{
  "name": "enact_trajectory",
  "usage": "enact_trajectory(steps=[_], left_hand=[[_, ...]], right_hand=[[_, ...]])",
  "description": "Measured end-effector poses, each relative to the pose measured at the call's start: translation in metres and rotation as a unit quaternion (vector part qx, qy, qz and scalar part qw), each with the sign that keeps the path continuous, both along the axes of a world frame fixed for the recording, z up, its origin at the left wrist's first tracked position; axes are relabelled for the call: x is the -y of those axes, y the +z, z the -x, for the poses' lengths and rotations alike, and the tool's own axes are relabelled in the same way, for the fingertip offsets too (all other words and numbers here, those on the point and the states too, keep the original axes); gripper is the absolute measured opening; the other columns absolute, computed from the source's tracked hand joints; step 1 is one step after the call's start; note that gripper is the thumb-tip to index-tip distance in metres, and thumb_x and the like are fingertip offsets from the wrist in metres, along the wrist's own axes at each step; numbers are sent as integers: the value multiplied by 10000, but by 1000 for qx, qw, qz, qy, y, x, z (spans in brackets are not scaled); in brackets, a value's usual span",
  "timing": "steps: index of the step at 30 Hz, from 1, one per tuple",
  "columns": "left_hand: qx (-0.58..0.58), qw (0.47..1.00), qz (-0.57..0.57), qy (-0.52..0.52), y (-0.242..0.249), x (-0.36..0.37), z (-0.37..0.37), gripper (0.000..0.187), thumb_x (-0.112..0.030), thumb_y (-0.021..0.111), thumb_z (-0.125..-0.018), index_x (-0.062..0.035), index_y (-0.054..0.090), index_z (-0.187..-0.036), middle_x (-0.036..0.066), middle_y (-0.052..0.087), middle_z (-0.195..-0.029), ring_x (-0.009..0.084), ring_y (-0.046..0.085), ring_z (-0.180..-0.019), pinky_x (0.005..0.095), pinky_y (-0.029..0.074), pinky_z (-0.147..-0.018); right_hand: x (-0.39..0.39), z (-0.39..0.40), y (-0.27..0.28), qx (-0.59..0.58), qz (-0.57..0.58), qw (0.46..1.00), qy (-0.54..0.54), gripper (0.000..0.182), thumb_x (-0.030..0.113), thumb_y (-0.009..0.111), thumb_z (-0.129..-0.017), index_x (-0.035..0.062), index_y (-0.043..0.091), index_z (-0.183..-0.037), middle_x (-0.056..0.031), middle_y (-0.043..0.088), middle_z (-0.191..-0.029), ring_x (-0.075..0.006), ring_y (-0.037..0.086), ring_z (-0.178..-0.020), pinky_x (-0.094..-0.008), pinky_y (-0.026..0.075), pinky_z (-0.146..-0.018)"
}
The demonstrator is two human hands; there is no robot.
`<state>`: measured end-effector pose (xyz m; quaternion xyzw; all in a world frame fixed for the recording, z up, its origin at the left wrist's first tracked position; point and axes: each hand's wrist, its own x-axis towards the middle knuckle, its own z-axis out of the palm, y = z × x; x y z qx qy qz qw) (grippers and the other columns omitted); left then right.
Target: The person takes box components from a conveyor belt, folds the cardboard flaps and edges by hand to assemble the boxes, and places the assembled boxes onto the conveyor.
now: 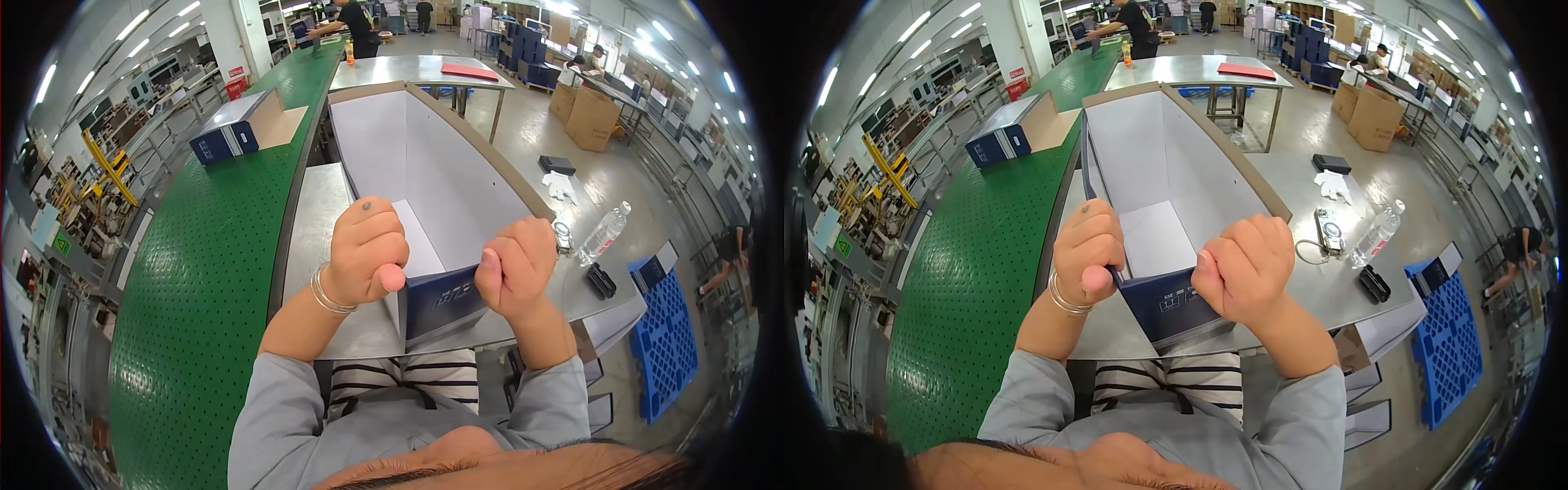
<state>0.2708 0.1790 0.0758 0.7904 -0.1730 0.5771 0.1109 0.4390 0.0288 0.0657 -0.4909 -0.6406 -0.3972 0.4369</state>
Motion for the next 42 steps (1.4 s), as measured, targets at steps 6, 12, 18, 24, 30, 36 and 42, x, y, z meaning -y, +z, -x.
enact_trajectory(steps=[6, 12, 18, 24, 30, 36, 42], left_hand=[[-19, 997, 71, 10, -18, 1, 31, 426, -352, 711, -877, -156, 440, -613, -17, 460, -658, 173, 389, -637, 313, 354, -750], [-58, 976, 144, -155, -17, -22, 40, 382, -36, 762, -694, -131, 404, -600, -23, 448, -624, 193, 376, -647, 337, 348, -797], [-108, 907, 301, -274, -10, -136, 85, 289, -155, 641, -739, -97, 485, -503, 76, 623, -900, 250, 498, -1025, 469, 363, -1043], [-82, 936, 274, 205, 26, -179, 121, 434, -220, 631, -894, -59, 643, -1297, 141, 479, -1488, 287, 415, -1387, 446, 286, -1158], [-100, 900, -53, 421, 9, 10, 103, 556, -495, 509, -962, -142, 574, -1388, 139, 379, -1569, 355, 268, -1474, 537, 98, -1208], [-30, 887, -58, 458, -22, 4, 43, 610, -656, 528, -904, -171, 621, -1261, 129, 454, -1453, 318, 349, -1355, 527, 162, -1131], [-18, 903, -80, 422, -17, -3, 44, 399, -548, 662, -865, -154, 657, -926, 39, 560, -1059, 236, 479, -966, 419, 319, -945]], right_hand=[[-26, 35, -5, 33, 5, 999, -9, 102, 183, 626, -812, 110, 695, -834, 2, 621, -846, -190, 531, -796, -367, 435, -782], [26, 42, -23, 94, -113, 988, 49, 203, 269, 534, -903, 160, 700, -943, 22, 699, -988, -184, 557, -912, -419, 433, -943], [34, 11, -15, 29, -45, 998, 40, 250, 243, 529, -889, 141, 709, -1029, -16, 708, -1048, -216, 579, -995, -429, 429, -980], [-2, -7, -22, -16, -51, 998, 33, 277, 199, 558, -846, 97, 709, -1055, -65, 703, -1047, -242, 580, -1033, -422, 433, -984], [-6, -4, -16, 51, -90, 992, -78, 288, 167, 591, -805, 61, 715, -1043, -89, 690, -1015, -259, 592, -998, -400, 446, -962], [7, -6, 0, 34, -47, 992, -111, 254, 139, 640, -789, 66, 721, -1018, -78, 671, -1005, -241, 573, -909, -358, 444, -868], [23, -13, 15, 14, 73, 982, -175, 132, 82, 685, -782, 79, 699, -913, -39, 618, -846, -208, 510, -742, -319, 403, -716]])
